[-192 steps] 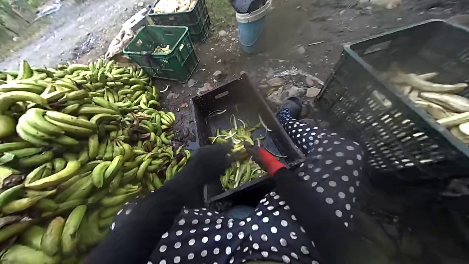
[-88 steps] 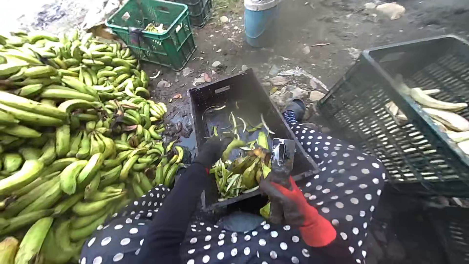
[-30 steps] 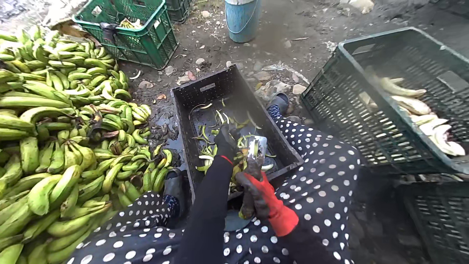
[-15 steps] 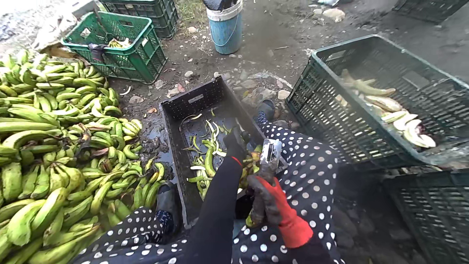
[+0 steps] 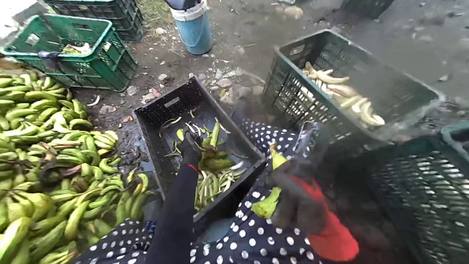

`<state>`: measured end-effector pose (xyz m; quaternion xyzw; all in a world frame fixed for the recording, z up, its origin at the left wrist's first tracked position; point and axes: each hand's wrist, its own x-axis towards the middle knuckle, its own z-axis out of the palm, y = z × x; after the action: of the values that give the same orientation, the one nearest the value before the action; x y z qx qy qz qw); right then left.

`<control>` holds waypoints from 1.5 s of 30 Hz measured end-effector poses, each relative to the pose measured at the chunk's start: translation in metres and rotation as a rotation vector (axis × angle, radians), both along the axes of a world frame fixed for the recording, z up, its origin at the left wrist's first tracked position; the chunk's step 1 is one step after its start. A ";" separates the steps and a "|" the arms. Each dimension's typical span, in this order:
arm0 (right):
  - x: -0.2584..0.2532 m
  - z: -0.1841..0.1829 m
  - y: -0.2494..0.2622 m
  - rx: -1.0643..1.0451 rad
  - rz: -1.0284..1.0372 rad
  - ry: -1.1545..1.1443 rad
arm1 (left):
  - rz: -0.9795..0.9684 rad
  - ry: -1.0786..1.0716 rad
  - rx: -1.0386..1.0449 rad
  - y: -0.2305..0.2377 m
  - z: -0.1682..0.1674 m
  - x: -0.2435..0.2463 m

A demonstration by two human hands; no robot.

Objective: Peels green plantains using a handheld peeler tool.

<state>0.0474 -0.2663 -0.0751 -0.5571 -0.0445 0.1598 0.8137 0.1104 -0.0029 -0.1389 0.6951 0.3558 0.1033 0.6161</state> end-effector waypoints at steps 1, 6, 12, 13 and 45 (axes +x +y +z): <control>0.020 -0.005 0.011 0.075 0.056 -0.078 | 0.122 -0.167 -0.060 0.006 -0.004 0.006; 0.058 -0.034 0.089 -0.234 0.212 -0.033 | 0.249 -0.504 -0.466 0.065 0.022 -0.020; 0.022 -0.050 0.151 -0.682 0.490 -0.046 | 0.365 -0.480 -0.447 0.079 0.058 -0.073; 0.003 -0.055 0.158 -0.530 0.507 0.037 | 0.365 -0.442 -0.463 0.079 0.051 -0.082; -0.036 0.013 0.189 -0.962 1.125 -0.219 | 0.566 -0.420 -0.248 0.139 -0.010 -0.122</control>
<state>0.0109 -0.0774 -0.0624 -0.7574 -0.3288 0.4973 0.2664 -0.0119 0.1357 -0.1488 0.4530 0.4099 0.3660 0.7020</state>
